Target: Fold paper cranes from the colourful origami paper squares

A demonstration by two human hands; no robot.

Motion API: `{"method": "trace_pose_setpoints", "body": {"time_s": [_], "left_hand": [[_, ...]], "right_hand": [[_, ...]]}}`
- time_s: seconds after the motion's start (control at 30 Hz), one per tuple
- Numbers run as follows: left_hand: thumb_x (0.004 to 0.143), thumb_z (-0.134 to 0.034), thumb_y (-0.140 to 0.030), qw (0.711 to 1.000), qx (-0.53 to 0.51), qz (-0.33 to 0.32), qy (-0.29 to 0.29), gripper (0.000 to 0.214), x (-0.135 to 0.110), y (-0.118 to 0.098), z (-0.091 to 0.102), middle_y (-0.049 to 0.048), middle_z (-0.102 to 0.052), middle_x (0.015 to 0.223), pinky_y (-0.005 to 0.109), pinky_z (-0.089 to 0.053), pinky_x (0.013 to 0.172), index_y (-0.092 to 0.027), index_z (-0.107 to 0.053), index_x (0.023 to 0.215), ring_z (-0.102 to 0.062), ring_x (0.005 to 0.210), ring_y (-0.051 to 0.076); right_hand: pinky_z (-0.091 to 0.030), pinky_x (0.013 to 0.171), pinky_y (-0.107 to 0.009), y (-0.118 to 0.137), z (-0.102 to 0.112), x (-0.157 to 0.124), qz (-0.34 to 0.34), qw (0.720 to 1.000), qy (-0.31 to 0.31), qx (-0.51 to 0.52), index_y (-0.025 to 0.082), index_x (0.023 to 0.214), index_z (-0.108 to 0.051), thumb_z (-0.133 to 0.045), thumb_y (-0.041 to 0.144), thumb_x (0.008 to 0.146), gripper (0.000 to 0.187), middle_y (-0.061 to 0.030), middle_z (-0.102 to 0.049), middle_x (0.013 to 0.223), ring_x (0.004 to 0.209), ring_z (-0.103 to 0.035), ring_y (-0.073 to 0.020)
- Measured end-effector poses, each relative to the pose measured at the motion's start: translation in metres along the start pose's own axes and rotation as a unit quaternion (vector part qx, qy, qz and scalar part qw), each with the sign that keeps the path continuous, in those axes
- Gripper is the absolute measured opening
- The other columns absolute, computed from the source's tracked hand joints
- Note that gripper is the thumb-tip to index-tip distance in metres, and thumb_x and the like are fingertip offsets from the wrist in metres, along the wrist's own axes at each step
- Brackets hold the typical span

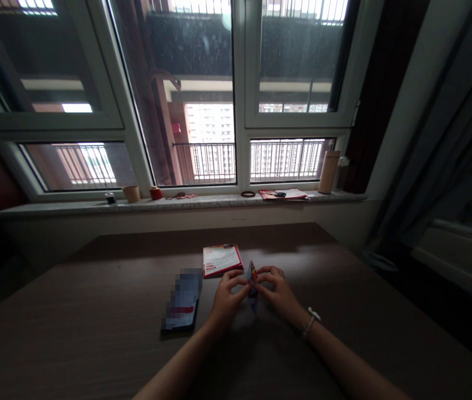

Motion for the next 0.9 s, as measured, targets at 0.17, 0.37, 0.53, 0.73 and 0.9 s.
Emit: {"method": "trace_pose_setpoints", "body": {"time_s": [0.17, 0.37, 0.53, 0.73, 0.9], "left_hand": [[0.068, -0.074, -0.046, 0.999, -0.032, 0.017, 0.026, 0.025, 0.004, 0.011, -0.004, 0.0106, -0.059, 0.121, 0.041, -0.036, 0.107, -0.022, -0.077, 0.077, -0.05, 0.12, 0.028], [0.068, -0.073, -0.049, 0.999, -0.032, 0.023, 0.036, 0.029, 0.005, 0.012, -0.005, 0.0121, -0.059, 0.121, 0.042, -0.035, 0.107, -0.021, -0.076, 0.075, -0.051, 0.12, 0.029], [0.067, -0.073, -0.049, 0.999, -0.021, 0.036, -0.003, 0.029, 0.004, 0.013, 0.001, 0.0128, -0.058, 0.12, 0.042, -0.037, 0.106, -0.02, -0.075, 0.073, -0.052, 0.117, 0.03], [0.069, -0.072, -0.049, 1.0, -0.016, 0.018, 0.011, 0.029, 0.003, 0.01, -0.002, 0.0115, -0.059, 0.118, 0.042, -0.038, 0.105, -0.021, -0.076, 0.074, -0.053, 0.116, 0.029], [0.069, -0.072, -0.048, 0.999, -0.016, 0.012, 0.033, 0.028, 0.003, 0.008, -0.006, 0.0106, -0.058, 0.121, 0.043, -0.035, 0.108, -0.022, -0.077, 0.079, -0.049, 0.121, 0.03]], "right_hand": [[-0.033, 0.104, -0.04, -0.008, -0.005, 0.003, -0.008, 0.999, 0.033, 0.033, 0.025, 0.08, -0.073, -0.066, 0.048, 0.078, 0.025, -0.0065, -0.059, 0.11, 0.113, -0.05, -0.0247], [-0.037, 0.101, -0.038, -0.015, -0.008, 0.005, -0.008, 0.997, 0.029, 0.067, 0.023, 0.079, -0.073, -0.068, 0.052, 0.075, 0.03, -0.0069, -0.06, 0.109, 0.111, -0.052, -0.0245], [-0.037, 0.1, -0.039, -0.016, -0.001, 0.005, -0.02, 0.998, -0.001, 0.052, 0.024, 0.077, -0.075, -0.07, 0.057, 0.071, 0.034, -0.0071, -0.061, 0.108, 0.111, -0.052, -0.0253], [-0.036, 0.102, -0.04, -0.016, -0.002, 0.004, -0.014, 0.999, 0.014, 0.039, 0.025, 0.08, -0.075, -0.069, 0.053, 0.074, 0.029, -0.0067, -0.06, 0.11, 0.113, -0.051, -0.0253], [-0.035, 0.103, -0.04, -0.015, -0.005, 0.004, -0.004, 0.999, 0.032, 0.039, 0.025, 0.081, -0.074, -0.067, 0.044, 0.077, 0.021, -0.0066, -0.059, 0.11, 0.112, -0.051, -0.025]]}}
Point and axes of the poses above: each hand's wrist, its own x-axis towards the middle knuckle, its own z-axis out of the back of the hand, y = z × x, the point moved 9 cm from there along x, towards the middle knuckle
